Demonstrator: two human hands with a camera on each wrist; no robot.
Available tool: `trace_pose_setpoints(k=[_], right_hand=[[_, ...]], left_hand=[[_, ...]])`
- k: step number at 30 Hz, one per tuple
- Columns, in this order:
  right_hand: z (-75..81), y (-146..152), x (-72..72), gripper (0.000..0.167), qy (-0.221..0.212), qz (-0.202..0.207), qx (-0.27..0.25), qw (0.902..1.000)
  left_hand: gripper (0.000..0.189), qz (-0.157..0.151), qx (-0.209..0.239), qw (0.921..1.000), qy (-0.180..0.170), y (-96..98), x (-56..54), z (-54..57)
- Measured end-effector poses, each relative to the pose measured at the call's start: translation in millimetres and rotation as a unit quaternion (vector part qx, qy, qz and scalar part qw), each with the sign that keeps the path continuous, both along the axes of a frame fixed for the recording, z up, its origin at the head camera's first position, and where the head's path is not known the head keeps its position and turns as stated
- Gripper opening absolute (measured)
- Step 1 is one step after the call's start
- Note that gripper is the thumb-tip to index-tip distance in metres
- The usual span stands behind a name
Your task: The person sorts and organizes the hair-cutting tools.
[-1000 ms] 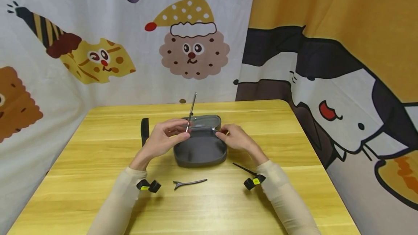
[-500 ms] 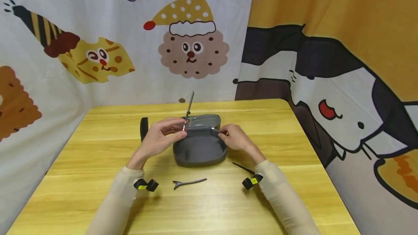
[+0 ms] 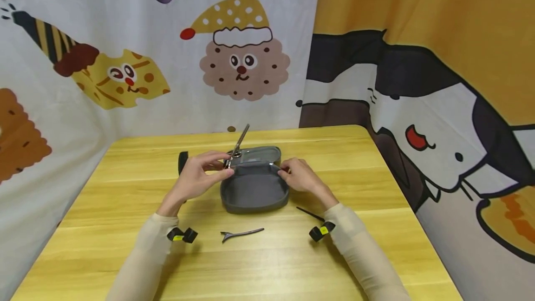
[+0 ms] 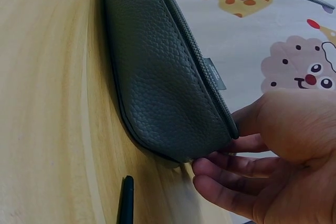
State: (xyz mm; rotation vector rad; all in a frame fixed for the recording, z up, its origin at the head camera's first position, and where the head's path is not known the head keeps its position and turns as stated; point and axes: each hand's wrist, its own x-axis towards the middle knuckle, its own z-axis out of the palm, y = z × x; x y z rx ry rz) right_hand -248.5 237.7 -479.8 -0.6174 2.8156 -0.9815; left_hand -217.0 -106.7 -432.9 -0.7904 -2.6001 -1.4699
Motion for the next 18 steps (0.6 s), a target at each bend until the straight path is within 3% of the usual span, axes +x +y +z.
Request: trace_pose_setpoints(k=[8,18], right_hand=[[0.7,0,0.0,0.019,0.001,0.0,0.005,1.0],[-0.5,1,-0.7,0.019,-0.004,0.002,0.003,1.0]], left_hand=[[0.045,0.027,-0.041,0.9988,0.002,-6.3,-5.2,0.7],[0.041,0.027,-0.085,0.9926,0.083,-8.7,-15.0,2.1]])
